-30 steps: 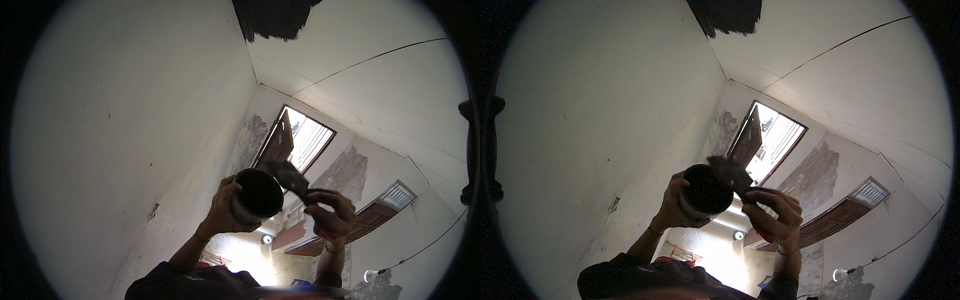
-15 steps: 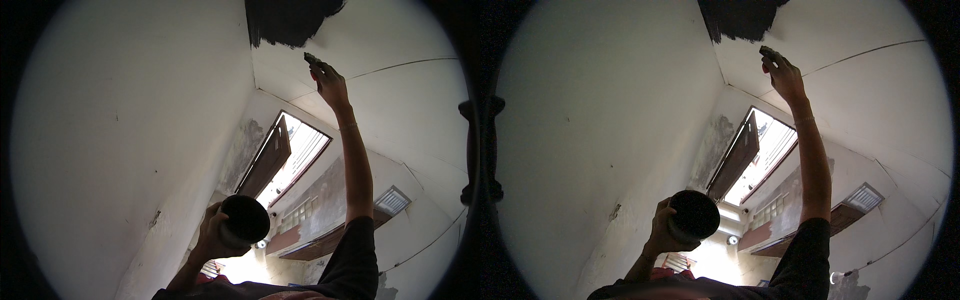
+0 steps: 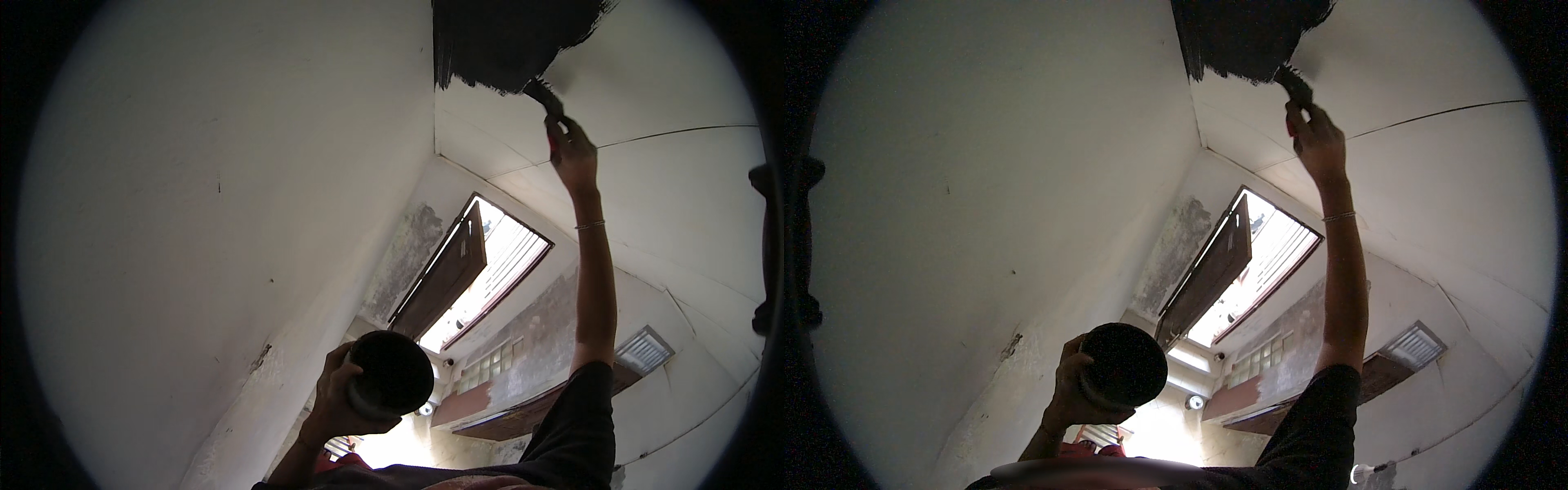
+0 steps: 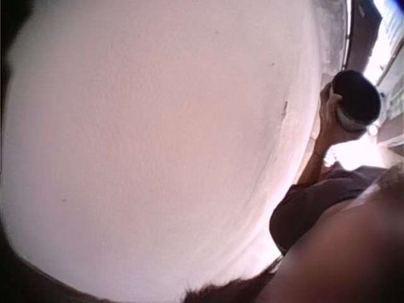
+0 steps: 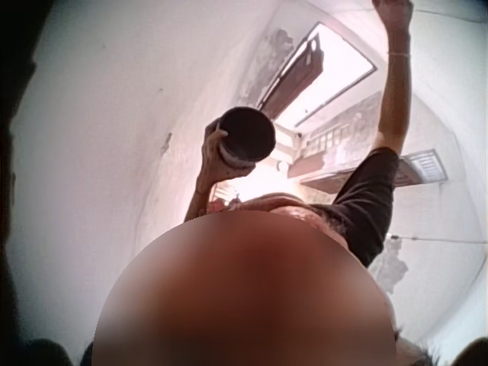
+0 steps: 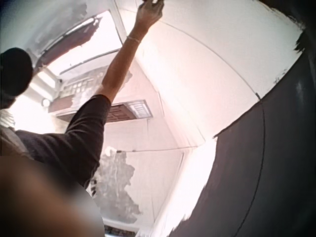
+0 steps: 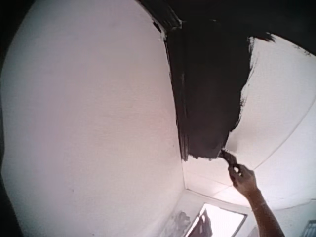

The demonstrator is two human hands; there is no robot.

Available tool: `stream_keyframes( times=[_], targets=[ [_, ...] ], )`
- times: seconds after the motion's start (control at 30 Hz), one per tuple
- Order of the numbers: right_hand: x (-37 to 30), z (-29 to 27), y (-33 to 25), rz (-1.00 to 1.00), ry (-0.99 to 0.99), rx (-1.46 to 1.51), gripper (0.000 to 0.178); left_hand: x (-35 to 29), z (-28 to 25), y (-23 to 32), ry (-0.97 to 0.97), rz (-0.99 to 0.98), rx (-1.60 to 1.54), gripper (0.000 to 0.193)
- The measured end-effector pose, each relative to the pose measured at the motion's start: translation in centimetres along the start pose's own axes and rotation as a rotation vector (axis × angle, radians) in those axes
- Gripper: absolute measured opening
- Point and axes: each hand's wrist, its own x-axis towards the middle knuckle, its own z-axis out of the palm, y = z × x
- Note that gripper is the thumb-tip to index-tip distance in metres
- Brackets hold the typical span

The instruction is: The person paints a white ceiling with black paint using a brush and a small container. They repeatedly dip the brush into the container and apply paint to the ceiling in broad strokes, gradually covering more area.

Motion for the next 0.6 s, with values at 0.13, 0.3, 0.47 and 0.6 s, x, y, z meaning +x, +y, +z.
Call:
stream_keyframes(
  times=[0.13,0.3,0.47,0.6],
  targets=[
    [-0.6,4.4,-1.1,-0.079,-0.113,0.093,0.038,0.0,-0.2,0.1,0.020,0.020,-0.007,0.106],
    [1.4,6.0,0.8,-0.033,-0.115,-0.054,0.028,-0.5,-0.5,-0.2,0.054,-0.009,-0.018,0.106],
    [-0.8,3.6,-0.4,-0.038,0.055,-0.026,0.047,-0.7,-1.1,-0.5,0.066,-0.033,0.001,0.106],
    [-0.5,6.5,-0.8,-0.032,-0.086,0.068,0.039,-0.2,-1.2,-0.6,0.085,0.019,-0.001,0.107]
  ],
)
